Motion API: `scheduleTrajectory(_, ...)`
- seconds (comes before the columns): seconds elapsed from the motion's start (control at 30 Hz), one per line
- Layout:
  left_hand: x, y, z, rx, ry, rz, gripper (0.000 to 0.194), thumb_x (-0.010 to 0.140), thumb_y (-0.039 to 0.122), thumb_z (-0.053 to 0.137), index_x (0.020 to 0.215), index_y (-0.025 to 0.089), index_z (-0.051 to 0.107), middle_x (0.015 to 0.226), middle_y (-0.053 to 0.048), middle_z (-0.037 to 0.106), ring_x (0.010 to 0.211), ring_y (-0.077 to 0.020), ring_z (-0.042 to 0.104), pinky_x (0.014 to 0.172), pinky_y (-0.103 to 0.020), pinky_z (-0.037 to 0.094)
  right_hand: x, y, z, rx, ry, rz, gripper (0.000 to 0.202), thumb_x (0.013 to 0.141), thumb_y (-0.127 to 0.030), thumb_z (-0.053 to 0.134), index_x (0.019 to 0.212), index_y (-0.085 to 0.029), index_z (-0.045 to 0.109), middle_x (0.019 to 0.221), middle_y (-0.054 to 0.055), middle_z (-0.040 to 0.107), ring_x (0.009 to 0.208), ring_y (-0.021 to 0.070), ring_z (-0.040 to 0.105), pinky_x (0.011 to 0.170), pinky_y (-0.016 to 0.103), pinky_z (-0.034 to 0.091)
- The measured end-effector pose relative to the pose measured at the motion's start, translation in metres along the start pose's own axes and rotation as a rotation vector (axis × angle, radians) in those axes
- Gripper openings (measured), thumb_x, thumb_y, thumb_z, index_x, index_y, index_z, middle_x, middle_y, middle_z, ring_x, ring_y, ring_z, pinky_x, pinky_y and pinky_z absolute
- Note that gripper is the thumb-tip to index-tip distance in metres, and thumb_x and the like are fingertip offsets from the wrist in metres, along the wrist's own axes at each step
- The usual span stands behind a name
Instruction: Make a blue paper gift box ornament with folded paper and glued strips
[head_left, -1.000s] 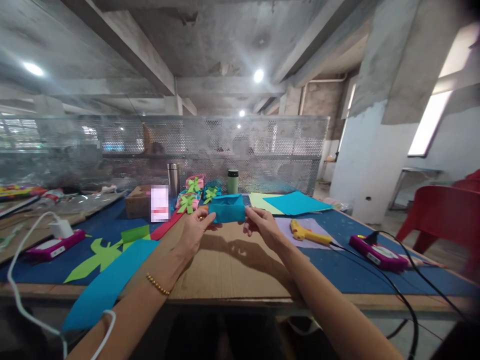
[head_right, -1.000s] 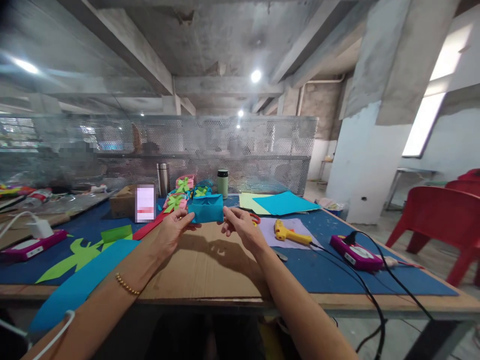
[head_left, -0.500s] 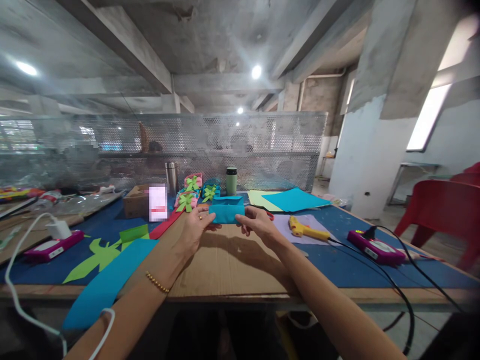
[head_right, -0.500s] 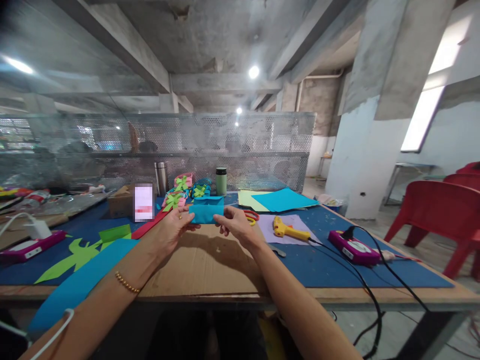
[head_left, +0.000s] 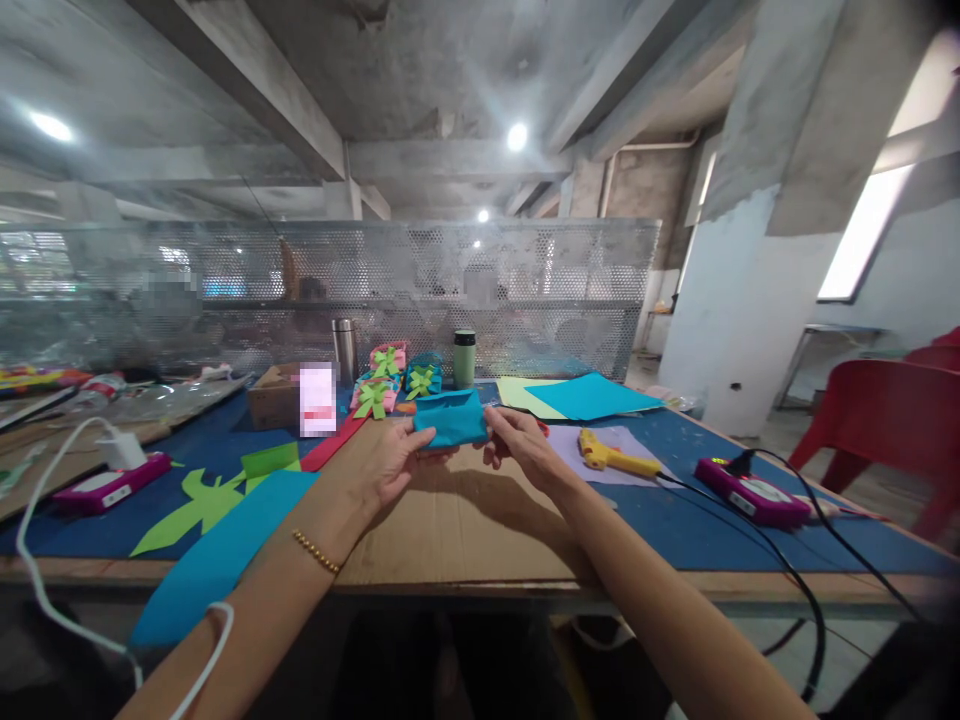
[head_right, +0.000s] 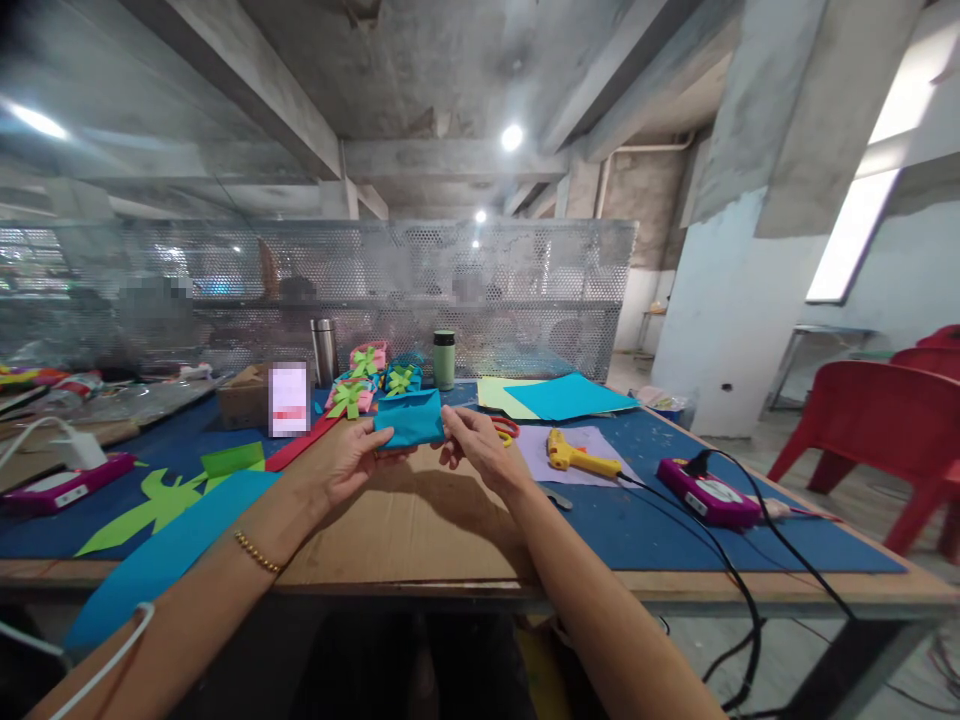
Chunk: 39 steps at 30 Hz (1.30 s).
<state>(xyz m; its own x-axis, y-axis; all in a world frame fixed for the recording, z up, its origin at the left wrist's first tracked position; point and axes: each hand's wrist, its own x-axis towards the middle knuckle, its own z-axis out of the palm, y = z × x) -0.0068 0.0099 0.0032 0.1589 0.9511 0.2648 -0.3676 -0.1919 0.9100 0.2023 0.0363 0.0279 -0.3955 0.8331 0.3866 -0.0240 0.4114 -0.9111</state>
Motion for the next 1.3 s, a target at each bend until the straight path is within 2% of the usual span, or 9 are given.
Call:
scheduleTrajectory(0.13,0.004,-0.001,-0.006,0.006,0.03,0.066,0.029,0.081,0.032,0.075,0.103,0.016,0.067,0.107,-0.012,0.074,0.092,-0.0251,0.073,0.085,-0.041,0.059,0.003,0.001,0.0,-0.004,0.111,-0.037,0.046,0.079,-0.061,0.067,0.091,-0.018,0.058,0.07,0.001,0.067,0.047,0.011,0.06,0.04,0.021,0.045)
scheduleTrajectory(0.3,0.006,-0.003,-0.008,-0.109,0.071,0.096,0.04,0.07,0.027,0.085,0.102,0.017,0.065,0.113,-0.01,0.072,0.098,-0.0241,0.071,0.089,-0.043,0.059,0.002,0.003,0.0,-0.008,0.054,-0.107,0.037,0.078,-0.051,0.071,0.088,-0.018,0.057,0.073,-0.001,0.065,0.048,0.0099,0.06,0.041,0.021,0.044)
scheduleTrajectory(0.43,0.009,-0.005,-0.01,-0.205,0.129,0.113,0.033,0.066,0.016,0.085,0.093,0.018,0.066,0.103,-0.004,0.073,0.097,-0.0209,0.07,0.092,-0.042,0.059,-0.001,0.003,0.002,-0.023,0.022,-0.162,0.038,0.074,-0.046,0.077,0.092,-0.019,0.057,0.074,-0.003,0.061,0.051,0.0098,0.06,0.042,0.02,0.045)
scheduleTrajectory(0.6,0.011,-0.005,-0.009,-0.186,0.188,0.142,0.024,0.065,0.005,0.08,0.082,0.017,0.069,0.095,-0.004,0.076,0.098,-0.0203,0.069,0.098,-0.04,0.057,-0.004,0.0,0.001,-0.069,-0.037,-0.198,0.031,0.08,-0.045,0.071,0.092,-0.02,0.059,0.069,-0.003,0.06,0.055,0.0116,0.062,0.045,0.021,0.047)
scheduleTrajectory(0.73,0.011,-0.004,-0.006,-0.197,0.184,0.162,0.03,0.057,0.001,0.083,0.082,0.015,0.072,0.086,-0.004,0.077,0.091,-0.02,0.071,0.1,-0.04,0.054,-0.005,-0.002,-0.001,-0.104,-0.056,-0.204,0.029,0.084,-0.046,0.066,0.091,-0.018,0.061,0.063,-0.002,0.061,0.055,0.0127,0.062,0.046,0.021,0.048)
scheduleTrajectory(0.87,0.013,-0.004,-0.006,-0.164,0.124,0.21,0.042,0.055,0.003,0.086,0.093,0.016,0.075,0.092,-0.005,0.078,0.099,-0.0225,0.07,0.101,-0.038,0.052,-0.004,-0.001,-0.001,-0.125,-0.046,-0.182,0.03,0.084,-0.046,0.065,0.087,-0.016,0.061,0.061,-0.001,0.061,0.053,0.0128,0.061,0.046,0.022,0.048)
scheduleTrajectory(1.0,0.013,-0.006,-0.009,-0.124,0.117,0.229,0.048,0.053,0.006,0.089,0.097,0.018,0.076,0.096,-0.004,0.078,0.101,-0.0223,0.069,0.099,-0.035,0.052,-0.003,0.001,-0.001,-0.156,-0.042,-0.199,0.026,0.083,-0.041,0.066,0.092,-0.018,0.06,0.064,-0.002,0.059,0.055,0.0136,0.062,0.046,0.022,0.048)
scheduleTrajectory(1.2,0.014,-0.011,-0.015,-0.092,0.127,0.201,0.035,0.058,0.015,0.09,0.09,0.015,0.078,0.094,-0.006,0.078,0.091,-0.0196,0.069,0.09,-0.033,0.054,-0.002,0.001,-0.003,-0.29,0.03,-0.415,0.021,0.086,-0.034,0.065,0.099,-0.018,0.07,0.078,0.001,0.058,0.062,0.0108,0.052,0.053,0.023,0.043)
scheduleTrajectory(1.3,0.014,-0.011,-0.016,-0.078,0.125,0.17,0.034,0.056,0.016,0.091,0.088,0.014,0.078,0.091,-0.007,0.077,0.087,-0.0188,0.069,0.088,-0.033,0.055,0.0,0.003,-0.003,-0.358,0.0,-0.52,0.021,0.088,-0.03,0.063,0.101,-0.018,0.074,0.079,0.002,0.054,0.067,0.012,0.05,0.057,0.024,0.041)
